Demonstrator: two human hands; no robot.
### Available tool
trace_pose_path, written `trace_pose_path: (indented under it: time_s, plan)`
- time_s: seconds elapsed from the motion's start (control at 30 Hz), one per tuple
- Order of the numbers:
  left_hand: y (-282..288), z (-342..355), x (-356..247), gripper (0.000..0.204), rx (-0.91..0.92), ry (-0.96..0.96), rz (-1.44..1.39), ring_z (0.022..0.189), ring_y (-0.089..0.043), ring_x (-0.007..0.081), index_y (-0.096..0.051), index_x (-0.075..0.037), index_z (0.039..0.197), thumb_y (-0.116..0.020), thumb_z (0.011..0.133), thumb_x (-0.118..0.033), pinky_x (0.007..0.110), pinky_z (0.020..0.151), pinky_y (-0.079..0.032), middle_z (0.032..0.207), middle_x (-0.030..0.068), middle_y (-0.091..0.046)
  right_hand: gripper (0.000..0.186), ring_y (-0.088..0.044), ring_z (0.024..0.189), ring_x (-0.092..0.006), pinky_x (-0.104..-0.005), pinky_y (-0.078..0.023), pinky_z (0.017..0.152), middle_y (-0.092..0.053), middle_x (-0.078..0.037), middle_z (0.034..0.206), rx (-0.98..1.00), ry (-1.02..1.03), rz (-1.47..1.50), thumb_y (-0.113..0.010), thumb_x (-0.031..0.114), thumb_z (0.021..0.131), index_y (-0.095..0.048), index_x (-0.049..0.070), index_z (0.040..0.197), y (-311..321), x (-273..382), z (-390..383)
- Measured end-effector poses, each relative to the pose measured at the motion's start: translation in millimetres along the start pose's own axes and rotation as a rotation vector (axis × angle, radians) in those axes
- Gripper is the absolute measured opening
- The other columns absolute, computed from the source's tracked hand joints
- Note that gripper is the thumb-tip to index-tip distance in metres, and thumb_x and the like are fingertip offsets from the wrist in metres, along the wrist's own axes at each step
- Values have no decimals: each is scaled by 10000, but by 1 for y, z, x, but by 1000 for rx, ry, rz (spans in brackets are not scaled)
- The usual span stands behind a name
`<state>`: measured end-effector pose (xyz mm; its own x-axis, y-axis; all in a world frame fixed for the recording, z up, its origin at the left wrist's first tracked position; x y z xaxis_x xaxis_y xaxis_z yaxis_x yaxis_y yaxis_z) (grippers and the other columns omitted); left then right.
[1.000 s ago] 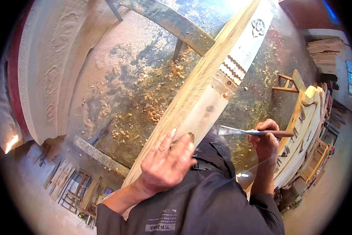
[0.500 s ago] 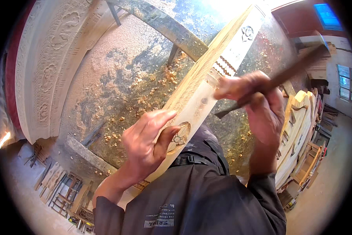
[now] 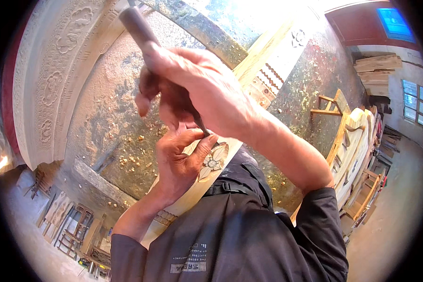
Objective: The person carves a floral pattern into a wooden board using a chisel, then moves to a workbench to select a different carving tool and continues refining the design on the board.
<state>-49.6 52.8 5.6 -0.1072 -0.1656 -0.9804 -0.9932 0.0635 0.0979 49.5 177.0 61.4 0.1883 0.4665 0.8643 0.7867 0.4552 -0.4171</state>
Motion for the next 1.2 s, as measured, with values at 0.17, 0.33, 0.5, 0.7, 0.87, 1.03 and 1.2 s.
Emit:
trace_pose_path:
  time_s: [0.17,0.33,0.5,0.7,0.87,1.03,1.2]
  plan:
    - [-3,-1,-2,65,-33,11,42,854,-700,179,-788,43,959,-796,894,43,312,776,-544,950,106,-739,628,-560,485,-83,-256,-447,462,-704,-96,703,-29,16,-61,-517,599,1091,-619,39,825,-7,1,20]
    - [-5,-3,6,101,-60,40,-62,855,-695,142,-770,53,995,-790,897,68,289,767,-558,956,103,-729,666,-508,482,-71,-256,-415,472,-684,-97,692,-98,-53,-111,-522,667,1062,-557,66,778,-6,-2,22]
    - [-7,-1,6,88,-39,84,-143,877,-713,126,-739,82,1013,-761,927,83,262,778,-580,997,91,-714,673,-477,471,-78,-260,-394,472,-683,-124,706,-126,-64,-119,-525,682,1055,-518,76,763,-2,-6,25]
    - [-8,0,11,112,-32,132,-210,906,-730,124,-701,92,1052,-738,946,95,248,806,-596,1008,70,-697,642,-551,439,-93,-268,-384,394,-651,-131,628,-132,-41,-11,-524,630,1079,-553,47,813,8,-22,32]
    - [-11,0,11,116,-44,174,-238,896,-727,123,-712,86,1039,-754,931,98,247,801,-594,1004,67,-697,636,-519,421,-104,-272,-380,393,-651,-133,637,-165,-56,29,-530,627,1078,-547,51,808,12,-23,31]
    - [-10,3,12,75,-36,57,-66,865,-689,91,-739,59,984,-784,939,19,244,765,-560,957,35,-690,597,-484,417,-115,-274,-354,391,-635,-126,634,-221,-37,133,-510,586,1102,-528,63,815,25,-26,29]
    - [-14,6,17,85,-43,65,-17,811,-709,109,-748,56,962,-792,893,79,256,721,-564,897,64,-685,546,-384,437,-98,-252,-268,414,-582,-112,660,-244,-58,263,-464,574,1122,-489,95,861,47,-33,27]
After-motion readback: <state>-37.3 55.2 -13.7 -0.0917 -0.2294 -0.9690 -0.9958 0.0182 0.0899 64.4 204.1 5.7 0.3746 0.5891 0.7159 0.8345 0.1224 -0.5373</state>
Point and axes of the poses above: each hand's wrist, its own z-axis towards the middle knuckle, its own y-axis out of the back of the hand, x = y × z, the point moved 2 cm from there along z, towards the middle knuckle
